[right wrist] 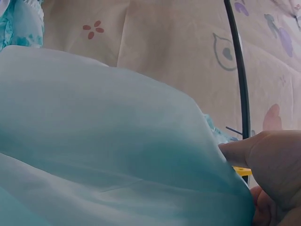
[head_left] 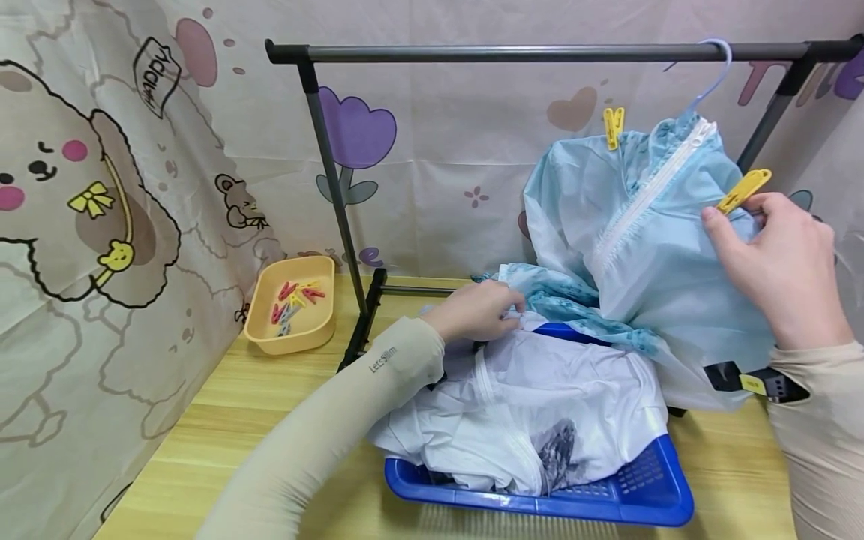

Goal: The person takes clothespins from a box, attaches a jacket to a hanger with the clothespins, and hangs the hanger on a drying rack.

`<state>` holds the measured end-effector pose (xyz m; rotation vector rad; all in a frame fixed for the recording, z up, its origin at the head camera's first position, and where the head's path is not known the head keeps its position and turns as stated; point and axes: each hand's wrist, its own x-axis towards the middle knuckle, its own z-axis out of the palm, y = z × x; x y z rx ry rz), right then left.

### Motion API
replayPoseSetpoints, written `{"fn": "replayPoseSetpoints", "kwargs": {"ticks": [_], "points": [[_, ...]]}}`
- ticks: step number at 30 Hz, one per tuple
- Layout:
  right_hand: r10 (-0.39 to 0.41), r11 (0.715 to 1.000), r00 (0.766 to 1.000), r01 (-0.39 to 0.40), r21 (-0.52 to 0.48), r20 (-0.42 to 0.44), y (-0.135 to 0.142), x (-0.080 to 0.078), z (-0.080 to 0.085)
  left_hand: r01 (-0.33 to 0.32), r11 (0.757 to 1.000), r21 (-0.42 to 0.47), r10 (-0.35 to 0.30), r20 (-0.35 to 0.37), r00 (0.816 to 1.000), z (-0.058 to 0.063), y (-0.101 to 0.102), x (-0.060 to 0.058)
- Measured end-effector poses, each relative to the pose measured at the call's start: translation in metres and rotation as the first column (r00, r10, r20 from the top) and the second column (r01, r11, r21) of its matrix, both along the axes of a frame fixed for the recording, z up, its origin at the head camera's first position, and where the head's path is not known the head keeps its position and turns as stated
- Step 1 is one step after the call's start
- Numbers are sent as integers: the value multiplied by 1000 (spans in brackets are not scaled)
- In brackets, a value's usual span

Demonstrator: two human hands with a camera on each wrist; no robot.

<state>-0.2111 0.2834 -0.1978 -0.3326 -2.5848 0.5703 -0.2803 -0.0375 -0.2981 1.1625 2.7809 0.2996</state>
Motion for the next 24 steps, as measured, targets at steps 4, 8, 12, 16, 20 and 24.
{"fn": "replayPoseSetpoints", "kwargs": {"ticks": [4, 8, 12, 16, 20, 24], "points": [[9, 1000, 1000, -9, -2, -19, -2, 3, 0, -7, 999, 44, 8, -15, 1000, 3, -6, 2], [11, 1000, 1000, -12, -6, -28, -3, 5, 0, -26, 996, 83, 27, -11, 1000, 6, -12, 3], [15, 1000, 999, -16, -8, -45, -4, 7, -1, -41, 993, 114, 41, 3, 999, 9, -18, 5], [18, 1000, 998, -19, -12, -68, -4, 10, -2, -53, 986, 155, 51, 21, 998, 14, -24, 10], [17, 1000, 997, -19, -22, -78, -6, 13, -3, -67, 976, 206, 60, 39, 997, 20, -31, 15], [15, 999, 997, -17, -32, -78, -8, 16, -3, -69, 966, 250, 65, 23, 998, 23, -38, 19]]}}
